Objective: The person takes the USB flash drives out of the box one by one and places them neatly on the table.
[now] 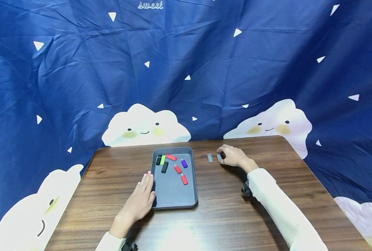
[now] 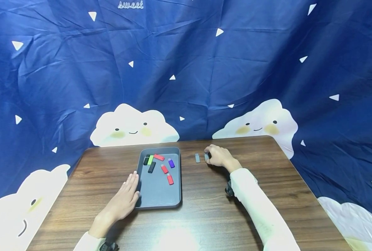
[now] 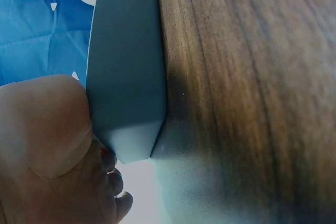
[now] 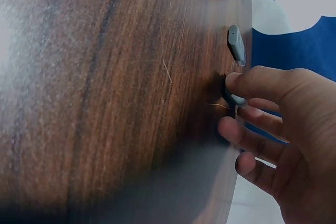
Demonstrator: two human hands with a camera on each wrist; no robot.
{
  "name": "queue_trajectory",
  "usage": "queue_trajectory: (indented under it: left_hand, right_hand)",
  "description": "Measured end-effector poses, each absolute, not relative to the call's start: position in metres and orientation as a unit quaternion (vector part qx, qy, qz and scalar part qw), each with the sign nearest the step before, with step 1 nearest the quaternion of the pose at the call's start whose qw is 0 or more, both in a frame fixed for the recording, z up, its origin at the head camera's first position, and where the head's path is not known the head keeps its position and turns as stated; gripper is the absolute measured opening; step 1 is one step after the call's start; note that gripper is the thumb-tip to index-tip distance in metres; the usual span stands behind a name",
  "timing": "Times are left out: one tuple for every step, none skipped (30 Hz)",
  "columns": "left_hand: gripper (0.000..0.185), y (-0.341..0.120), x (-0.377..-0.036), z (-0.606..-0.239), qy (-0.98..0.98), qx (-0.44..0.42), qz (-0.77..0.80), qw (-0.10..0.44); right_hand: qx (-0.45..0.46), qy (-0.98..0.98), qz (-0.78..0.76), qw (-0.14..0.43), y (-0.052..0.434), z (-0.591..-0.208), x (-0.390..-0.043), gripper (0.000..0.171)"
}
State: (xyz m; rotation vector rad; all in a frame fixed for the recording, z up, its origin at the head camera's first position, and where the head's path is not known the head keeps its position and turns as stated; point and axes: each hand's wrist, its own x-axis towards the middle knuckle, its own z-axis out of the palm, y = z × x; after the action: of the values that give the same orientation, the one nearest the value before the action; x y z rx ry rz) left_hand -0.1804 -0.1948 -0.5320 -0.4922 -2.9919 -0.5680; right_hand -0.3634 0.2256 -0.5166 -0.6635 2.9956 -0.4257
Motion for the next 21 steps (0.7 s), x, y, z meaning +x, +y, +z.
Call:
queue_trajectory:
  left_hand:
    - [0.062, -0.1946, -0.1802, -0.5314, -0.971, -0.158, -0.179, 0.024]
    - [0.062, -0.1944, -0.1799, -0.5306, -0.972, -0.156, -0.176, 0.021]
    - [0.062, -0.1932, -0.1792, -0.5281, -0.973, -0.150, -0.176, 0.014]
    - [0.062, -0.1934, -0.1793, -0.5283, -0.973, -0.149, -0.173, 0.012]
    - [0.063, -0.1936, -0.1794, -0.5289, -0.974, -0.148, -0.171, 0.012]
    - [0.063, -0.1936, -0.1798, -0.5291, -0.975, -0.147, -0.169, 0.010]
    - [0.063, -0.1937, -0.1799, -0.5293, -0.975, -0.147, -0.169, 0.010]
    - [0.063, -0.1938, -0.1799, -0.5294, -0.975, -0.147, -0.169, 0.012]
    - [0.063, -0.1939, -0.1801, -0.5297, -0.974, -0.148, -0.169, 0.012]
    - [0.062, -0.1940, -0.1803, -0.5298, -0.974, -0.148, -0.170, 0.012]
    - [0.063, -0.1942, -0.1806, -0.5300, -0.974, -0.148, -0.172, 0.013]
    - [0.063, -0.1941, -0.1808, -0.5299, -0.973, -0.149, -0.176, 0.013]
    - [0.062, -0.1943, -0.1808, -0.5306, -0.972, -0.151, -0.178, 0.016]
    - [0.063, -0.1947, -0.1810, -0.5315, -0.971, -0.153, -0.183, 0.019]
    - [0.063, -0.1951, -0.1814, -0.5328, -0.970, -0.154, -0.184, 0.022]
    - [0.063, -0.1957, -0.1818, -0.5347, -0.970, -0.157, -0.186, 0.026]
    - [0.063, -0.1959, -0.1817, -0.5351, -0.968, -0.159, -0.191, 0.029]
    - [0.063, -0.1960, -0.1815, -0.5354, -0.967, -0.160, -0.195, 0.031]
    - [0.063, -0.1961, -0.1812, -0.5355, -0.967, -0.160, -0.196, 0.032]
    - [0.063, -0.1962, -0.1812, -0.5354, -0.967, -0.160, -0.196, 0.032]
    - [0.063, -0.1961, -0.1809, -0.5352, -0.967, -0.159, -0.194, 0.031]
  right_hand:
    - [-0.214, 0.967, -0.138, 0.021, 0.2255, -0.5168, -0.3632, 0.048]
    - [-0.215, 0.967, -0.138, 0.020, 0.2254, -0.5171, -0.3632, 0.048]
    - [-0.215, 0.967, -0.138, 0.020, 0.2253, -0.5173, -0.3631, 0.048]
    - [-0.216, 0.966, -0.137, 0.019, 0.2252, -0.5176, -0.3632, 0.048]
    - [-0.216, 0.967, -0.137, 0.018, 0.2251, -0.5177, -0.3632, 0.047]
    - [-0.216, 0.967, -0.137, 0.018, 0.2251, -0.5179, -0.3632, 0.047]
    - [-0.216, 0.967, -0.136, 0.018, 0.2250, -0.5181, -0.3632, 0.047]
    - [-0.215, 0.967, -0.136, 0.018, 0.2249, -0.5182, -0.3632, 0.047]
    - [-0.215, 0.967, -0.137, 0.018, 0.2249, -0.5183, -0.3632, 0.047]
    - [-0.214, 0.967, -0.137, 0.018, 0.2247, -0.5183, -0.3631, 0.047]
    - [-0.214, 0.967, -0.137, 0.018, 0.2247, -0.5183, -0.3630, 0.047]
    - [-0.214, 0.967, -0.137, 0.017, 0.2246, -0.5184, -0.3631, 0.046]
    - [-0.214, 0.967, -0.138, 0.017, 0.2245, -0.5184, -0.3630, 0.046]
    - [-0.214, 0.967, -0.138, 0.016, 0.2244, -0.5184, -0.3629, 0.046]
    - [-0.214, 0.967, -0.138, 0.016, 0.2243, -0.5183, -0.3628, 0.046]
    - [-0.215, 0.967, -0.139, 0.015, 0.2242, -0.5183, -0.3627, 0.046]
    - [-0.215, 0.966, -0.139, 0.014, 0.2241, -0.5183, -0.3626, 0.045]
    - [-0.215, 0.966, -0.141, 0.014, 0.2241, -0.5183, -0.3625, 0.045]
    - [-0.216, 0.966, -0.142, 0.013, 0.2241, -0.5183, -0.3623, 0.045]
    - [-0.216, 0.966, -0.143, 0.013, 0.2242, -0.5184, -0.3622, 0.045]
    - [-0.216, 0.966, -0.144, 0.012, 0.2243, -0.5184, -0.3622, 0.045]
